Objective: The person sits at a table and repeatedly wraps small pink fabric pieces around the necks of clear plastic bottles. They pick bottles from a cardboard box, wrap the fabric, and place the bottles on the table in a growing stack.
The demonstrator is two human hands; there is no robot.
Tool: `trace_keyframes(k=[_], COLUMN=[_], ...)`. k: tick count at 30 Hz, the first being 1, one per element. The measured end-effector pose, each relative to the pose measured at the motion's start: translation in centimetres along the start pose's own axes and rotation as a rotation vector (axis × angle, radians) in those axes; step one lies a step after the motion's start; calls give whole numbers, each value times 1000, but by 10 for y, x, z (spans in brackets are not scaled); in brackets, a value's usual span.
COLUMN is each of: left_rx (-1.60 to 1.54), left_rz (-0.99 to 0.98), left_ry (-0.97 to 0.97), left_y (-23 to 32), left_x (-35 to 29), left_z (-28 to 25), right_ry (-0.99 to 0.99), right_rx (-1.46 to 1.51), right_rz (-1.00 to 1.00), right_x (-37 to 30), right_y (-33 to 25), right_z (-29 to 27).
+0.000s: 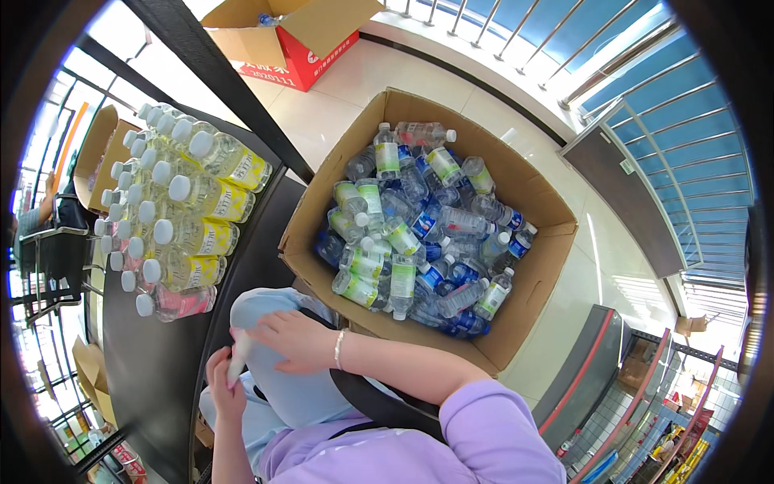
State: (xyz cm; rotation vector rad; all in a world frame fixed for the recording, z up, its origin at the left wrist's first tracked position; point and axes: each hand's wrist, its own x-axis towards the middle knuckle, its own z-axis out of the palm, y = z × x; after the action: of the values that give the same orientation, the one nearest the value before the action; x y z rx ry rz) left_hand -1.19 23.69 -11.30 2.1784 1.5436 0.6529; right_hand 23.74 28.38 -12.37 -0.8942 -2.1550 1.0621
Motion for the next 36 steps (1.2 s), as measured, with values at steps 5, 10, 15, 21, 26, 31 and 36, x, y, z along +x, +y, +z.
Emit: trace_keyframes(k=[5, 10, 15, 21, 26, 31, 36], left_rx=[-74, -354, -361, -330, -204, 74, 161], left_rz=[22, -52, -184, -180, -297, -181, -131], left_ry=[-257, -269, -580, -745, -797, -948, -879], left_y=[31, 88, 59, 52, 44, 54, 51], left_x=[66, 132, 106, 103, 106, 110, 106], left_z=[56, 115, 184, 213, 239, 245, 251], right_ry=[113, 424, 918, 539, 753, 991, 1483], right_rx=[13, 198, 160, -860, -444, -223, 66], right_rz=[171, 514, 923, 1080, 1602, 1910, 1773], right_x=[0, -56, -171, -310, -300, -256, -248], right_y=[24, 79, 146, 193, 200, 230, 228], right_z=[-7, -39, -70, -35, 38, 36, 46])
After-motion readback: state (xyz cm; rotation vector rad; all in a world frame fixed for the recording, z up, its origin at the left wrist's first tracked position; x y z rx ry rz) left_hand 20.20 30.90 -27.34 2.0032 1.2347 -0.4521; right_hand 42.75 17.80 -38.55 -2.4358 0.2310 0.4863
